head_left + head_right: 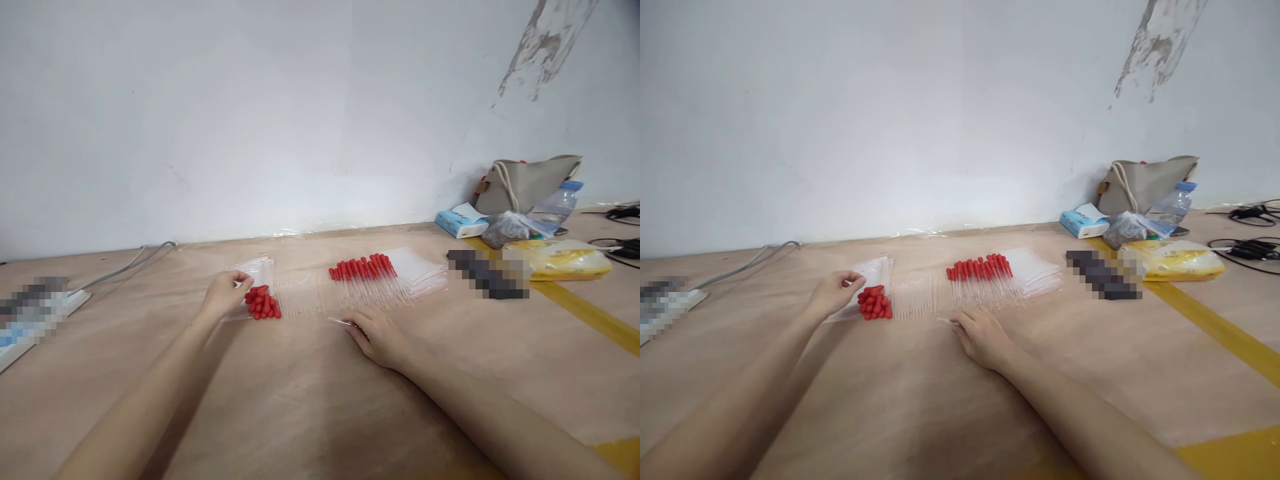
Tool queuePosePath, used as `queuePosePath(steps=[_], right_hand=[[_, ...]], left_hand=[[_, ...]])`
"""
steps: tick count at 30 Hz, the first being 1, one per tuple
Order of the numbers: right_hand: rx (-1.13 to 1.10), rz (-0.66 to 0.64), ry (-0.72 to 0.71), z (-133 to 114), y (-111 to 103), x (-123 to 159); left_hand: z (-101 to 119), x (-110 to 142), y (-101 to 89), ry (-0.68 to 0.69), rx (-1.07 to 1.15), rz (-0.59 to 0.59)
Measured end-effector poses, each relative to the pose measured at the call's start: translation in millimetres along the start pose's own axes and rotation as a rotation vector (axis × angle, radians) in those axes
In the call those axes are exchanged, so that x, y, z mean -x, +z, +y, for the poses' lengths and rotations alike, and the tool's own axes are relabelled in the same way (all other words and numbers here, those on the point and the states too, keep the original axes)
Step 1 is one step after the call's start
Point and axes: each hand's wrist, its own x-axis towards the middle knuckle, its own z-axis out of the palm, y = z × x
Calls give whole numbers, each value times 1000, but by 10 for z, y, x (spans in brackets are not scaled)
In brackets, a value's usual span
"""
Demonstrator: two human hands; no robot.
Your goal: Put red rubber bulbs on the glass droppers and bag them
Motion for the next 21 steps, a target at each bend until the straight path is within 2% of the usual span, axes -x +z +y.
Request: queuePosePath(steps=[3, 7, 21], right_hand=[[-8, -3, 1, 12, 8, 5], [-12, -11, 5, 21, 16, 11], [-24, -15, 9, 17, 15, 8]], left_hand=[[-132, -172, -9, -31, 7, -128], [-182, -214, 71, -36, 26, -222], [-110, -188, 56, -19, -44, -126]])
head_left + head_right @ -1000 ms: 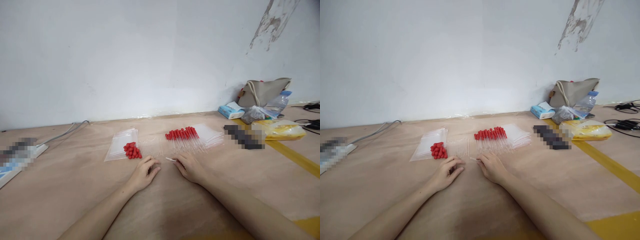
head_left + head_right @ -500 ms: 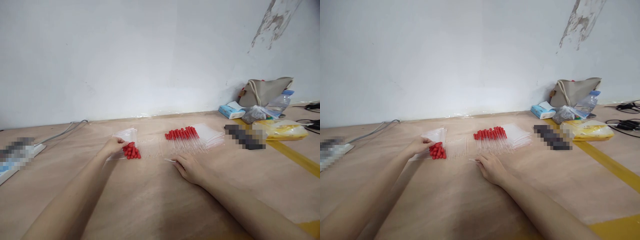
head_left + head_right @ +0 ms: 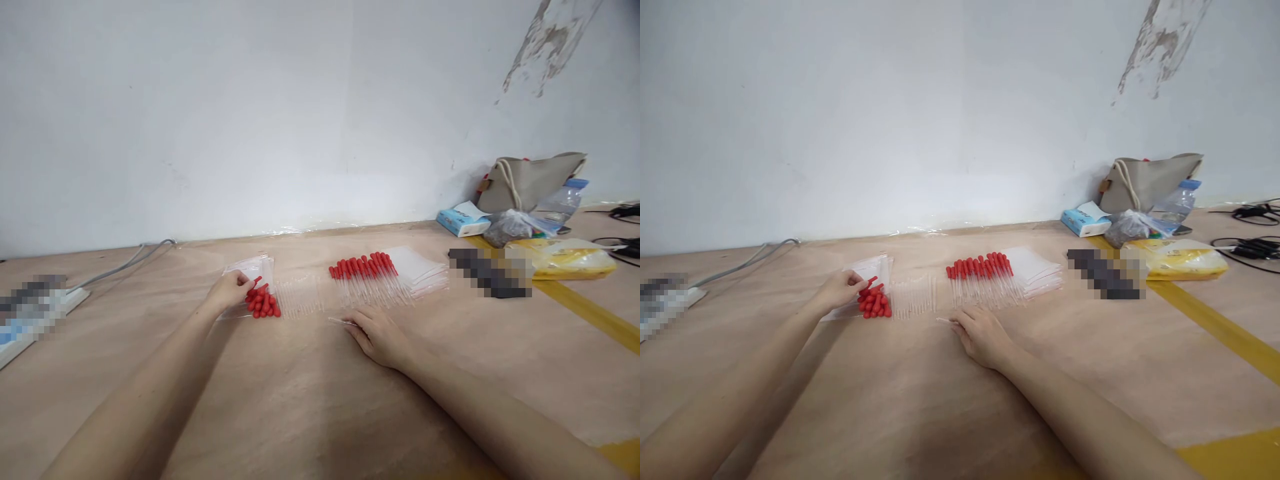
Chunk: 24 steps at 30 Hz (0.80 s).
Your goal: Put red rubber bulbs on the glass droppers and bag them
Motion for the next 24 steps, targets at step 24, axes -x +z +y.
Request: queuePosePath(steps=[24], right_hand=[[43, 51, -73, 15, 23, 12]], left_hand=[[648, 1134, 745, 589, 264, -16]])
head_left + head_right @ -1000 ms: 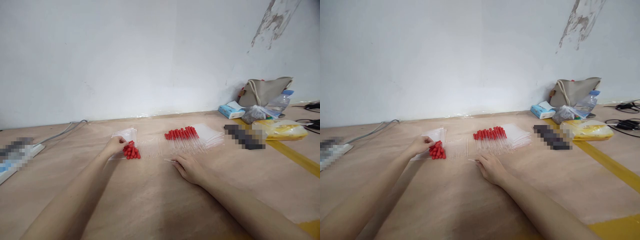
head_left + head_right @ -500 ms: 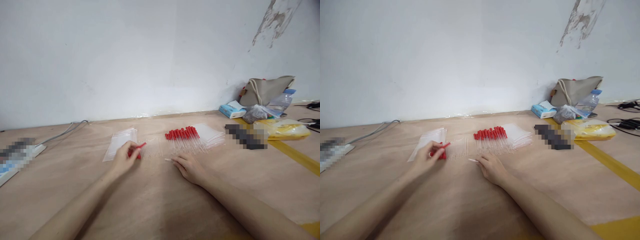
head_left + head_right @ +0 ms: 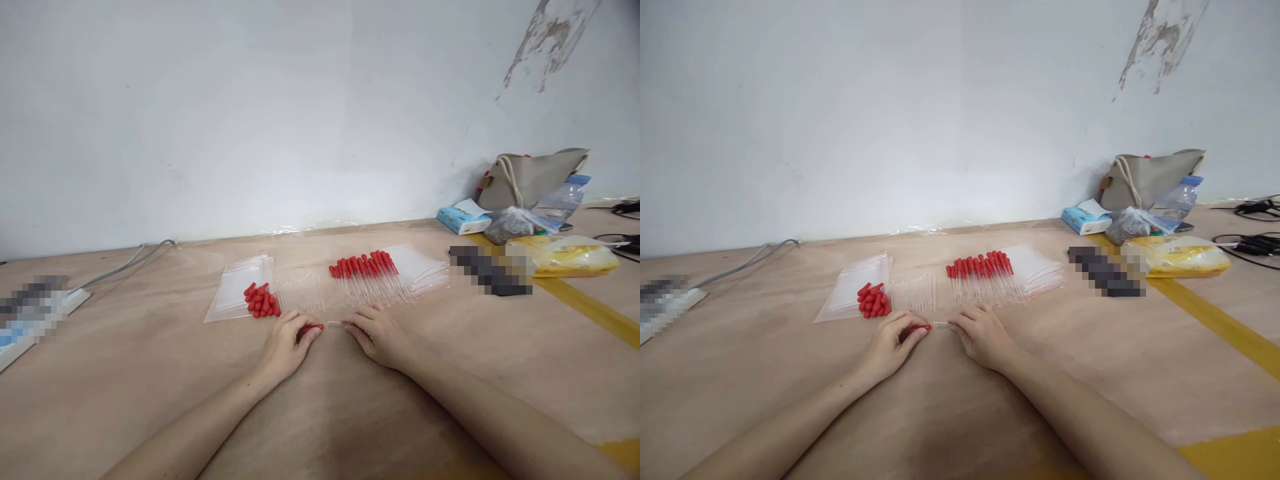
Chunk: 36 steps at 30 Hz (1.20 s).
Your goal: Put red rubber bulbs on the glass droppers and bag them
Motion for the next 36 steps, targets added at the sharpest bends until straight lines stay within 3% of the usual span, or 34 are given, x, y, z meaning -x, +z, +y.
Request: queuePosePath(steps=[13, 21, 28, 36], right_hand=[[-132, 26, -30, -23, 8, -9], [-85, 1, -70, -19, -6, -23], [31, 68, -135, -85, -7, -37], [-1, 44, -143, -180, 16, -78]], left_hand=[[38, 37, 71, -98, 301, -71], [13, 76, 63, -14, 260, -100], [63, 90, 28, 49, 205, -106], [76, 99, 19, 94, 141, -121]])
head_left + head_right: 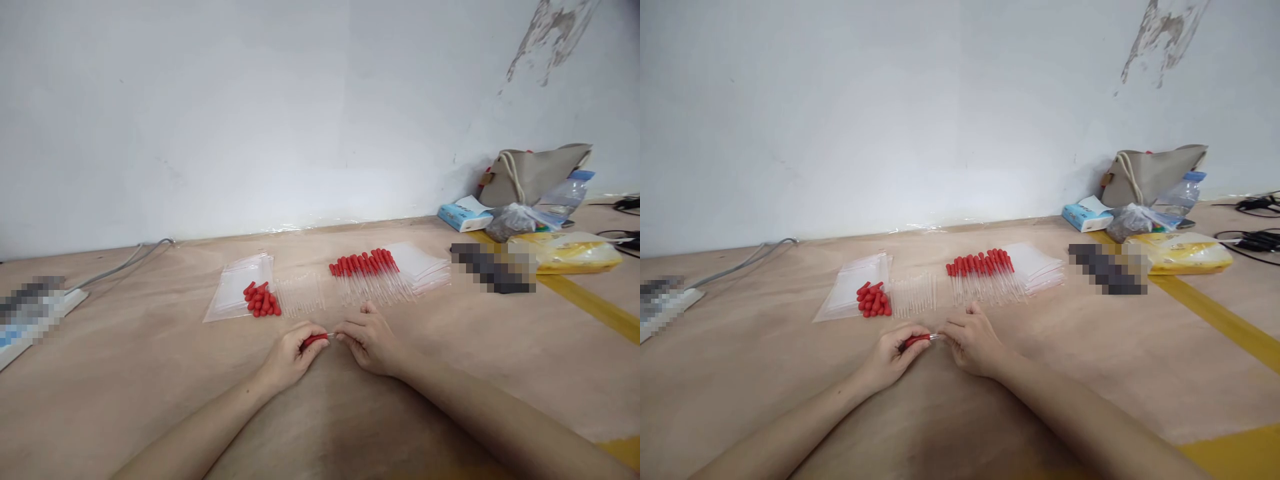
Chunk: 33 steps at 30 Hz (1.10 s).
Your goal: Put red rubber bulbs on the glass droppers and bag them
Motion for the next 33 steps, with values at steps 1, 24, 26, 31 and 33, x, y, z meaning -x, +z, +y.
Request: queuePosePath(steps=[1, 24, 26, 31, 33], right_hand=[[-9, -8, 8, -8, 15, -2], [104, -121, 724, 290, -51, -438], [177, -107, 808, 311, 64, -586], [301, -181, 883, 326, 307, -797], [315, -204, 882, 346, 346, -798]], left_hand=[[0, 0, 1, 8, -8, 0], [-240, -83, -97, -140, 119, -20], [-194, -74, -110, -68, 33, -77], [-144, -63, -131, -3, -47, -107], [-151, -64, -130, 7, -45, -107]])
